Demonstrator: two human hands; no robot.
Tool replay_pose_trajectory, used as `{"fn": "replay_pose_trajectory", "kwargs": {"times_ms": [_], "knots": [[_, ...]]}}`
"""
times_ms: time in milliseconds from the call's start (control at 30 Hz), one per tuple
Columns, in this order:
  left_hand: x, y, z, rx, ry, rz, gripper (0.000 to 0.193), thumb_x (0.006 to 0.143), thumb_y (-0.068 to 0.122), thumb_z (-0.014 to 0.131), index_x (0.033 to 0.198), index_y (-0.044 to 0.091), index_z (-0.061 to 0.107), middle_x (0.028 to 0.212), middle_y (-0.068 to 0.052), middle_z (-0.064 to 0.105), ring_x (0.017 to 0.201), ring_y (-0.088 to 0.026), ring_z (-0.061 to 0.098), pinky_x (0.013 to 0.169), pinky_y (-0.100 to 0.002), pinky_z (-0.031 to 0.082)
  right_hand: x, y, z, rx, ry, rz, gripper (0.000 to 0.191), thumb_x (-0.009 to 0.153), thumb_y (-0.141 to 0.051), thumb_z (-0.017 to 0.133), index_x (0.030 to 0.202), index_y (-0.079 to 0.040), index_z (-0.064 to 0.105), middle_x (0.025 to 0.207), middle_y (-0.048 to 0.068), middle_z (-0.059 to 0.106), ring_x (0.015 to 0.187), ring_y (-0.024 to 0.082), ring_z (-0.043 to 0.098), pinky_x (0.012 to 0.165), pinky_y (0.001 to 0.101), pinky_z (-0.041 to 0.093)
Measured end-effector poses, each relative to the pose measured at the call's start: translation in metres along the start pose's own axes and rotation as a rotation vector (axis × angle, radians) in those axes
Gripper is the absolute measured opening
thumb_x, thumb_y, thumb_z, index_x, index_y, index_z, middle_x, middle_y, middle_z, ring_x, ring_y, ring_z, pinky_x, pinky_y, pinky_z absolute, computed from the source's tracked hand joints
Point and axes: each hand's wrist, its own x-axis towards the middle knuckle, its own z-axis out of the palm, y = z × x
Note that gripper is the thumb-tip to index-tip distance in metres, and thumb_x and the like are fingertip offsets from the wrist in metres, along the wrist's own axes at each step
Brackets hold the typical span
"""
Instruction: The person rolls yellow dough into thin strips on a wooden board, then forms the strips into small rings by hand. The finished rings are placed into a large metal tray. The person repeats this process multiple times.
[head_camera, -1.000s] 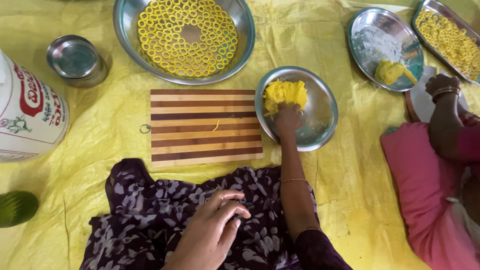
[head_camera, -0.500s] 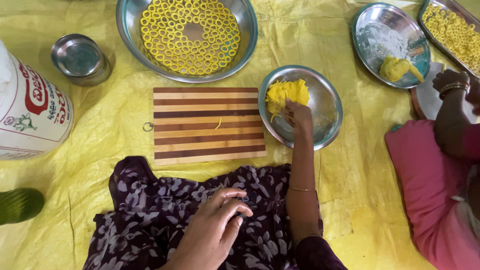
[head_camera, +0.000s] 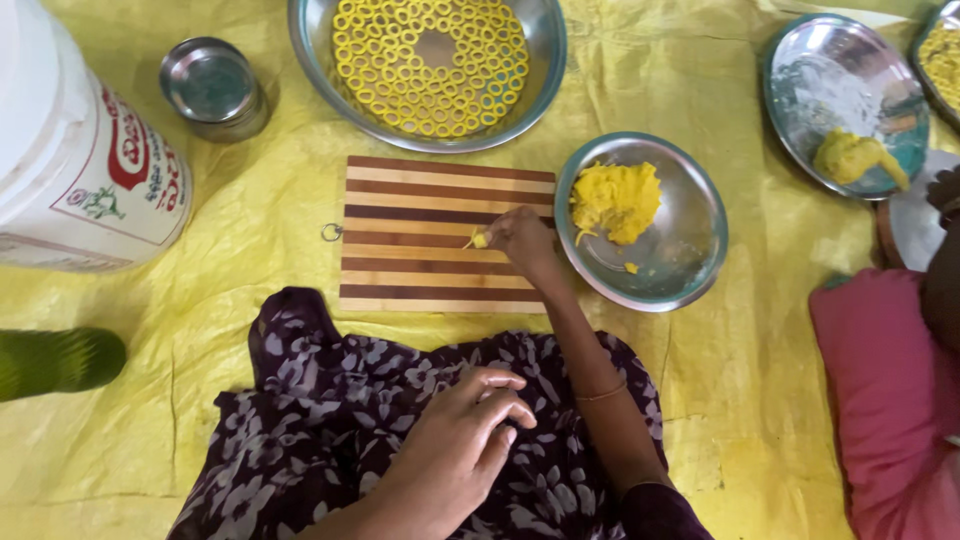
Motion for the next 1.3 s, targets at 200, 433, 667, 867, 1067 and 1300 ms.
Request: {"fn": "replay_pose_trajectory", "kwargs": {"times_ms": [200, 433, 667, 867, 1067, 1300], "knots": [[0.002, 0.002, -0.004, -0.029, -0.04, -0.036, 0.013, 0.093, 0.004, 0.062, 0.104, 0.006, 0.068, 0.133, -0.008, 0.055, 0.106, -0.023, 0.066, 0.091, -0.038, 0.054, 0.008, -0.019, 0.019, -0.103, 0.058, 0.142, 0.025, 0.071, -0.021, 0.089, 0.08, -0.005, 0.072, 0.101, 0.011, 0.065, 0.092, 0.026, 0.071, 0.084, 0.0378, 0.058], [0.006, -0.003, -0.004, -0.051, -0.007, 0.005, 0.012, 0.092, 0.002, 0.063, 0.103, 0.004, 0.068, 0.131, -0.009, 0.057, 0.104, -0.025, 0.067, 0.09, -0.041, 0.054, 0.008, -0.018, 0.022, -0.15, 0.094, 0.069, 0.016, 0.075, -0.013, 0.081, 0.086, -0.004, 0.075, 0.096, 0.018, 0.069, 0.088, 0.029, 0.07, 0.077, 0.04, 0.055], [0.019, -0.031, -0.006, 0.129, 0.036, 0.01, 0.014, 0.094, 0.006, 0.064, 0.106, 0.006, 0.071, 0.133, -0.011, 0.061, 0.097, -0.019, 0.066, 0.093, -0.039, 0.058, 0.012, 0.001, 0.015, -0.118, 0.014, 0.154, 0.016, 0.082, -0.012, 0.077, 0.094, -0.002, 0.078, 0.089, 0.018, 0.076, 0.077, 0.026, 0.073, 0.073, 0.0361, 0.056], [0.062, -0.112, -0.071, 0.335, 0.05, -0.206, 0.029, 0.087, -0.011, 0.051, 0.104, 0.0, 0.072, 0.125, -0.014, 0.064, 0.088, -0.017, 0.067, 0.061, -0.019, 0.057, 0.034, 0.01, 0.027, -0.26, 0.193, 0.097, 0.042, 0.095, -0.023, 0.074, 0.127, 0.0, 0.06, 0.13, 0.024, 0.06, 0.119, 0.039, 0.058, 0.103, 0.048, 0.049], [0.1, -0.197, -0.118, 1.051, -0.196, -0.312, 0.072, 0.09, 0.015, 0.065, 0.149, -0.007, 0.029, 0.156, -0.023, 0.029, 0.148, -0.033, 0.027, 0.118, -0.052, 0.029, 0.038, -0.016, 0.075, -0.678, 0.161, -0.178, 0.075, 0.105, -0.038, 0.057, 0.155, 0.013, 0.033, 0.165, 0.033, 0.021, 0.159, 0.045, 0.01, 0.129, 0.0599, 0.011], [0.126, -0.226, -0.104, 1.273, -0.489, -0.472, 0.094, 0.091, 0.015, 0.063, 0.159, -0.007, 0.002, 0.17, -0.023, -0.001, 0.156, -0.032, -0.004, 0.121, -0.06, 0.007, 0.025, -0.039, 0.123, -0.884, -0.202, -0.065, 0.075, 0.111, -0.049, 0.032, 0.162, 0.003, 0.011, 0.17, 0.027, -0.003, 0.156, 0.043, -0.008, 0.125, 0.0602, -0.004]]}}
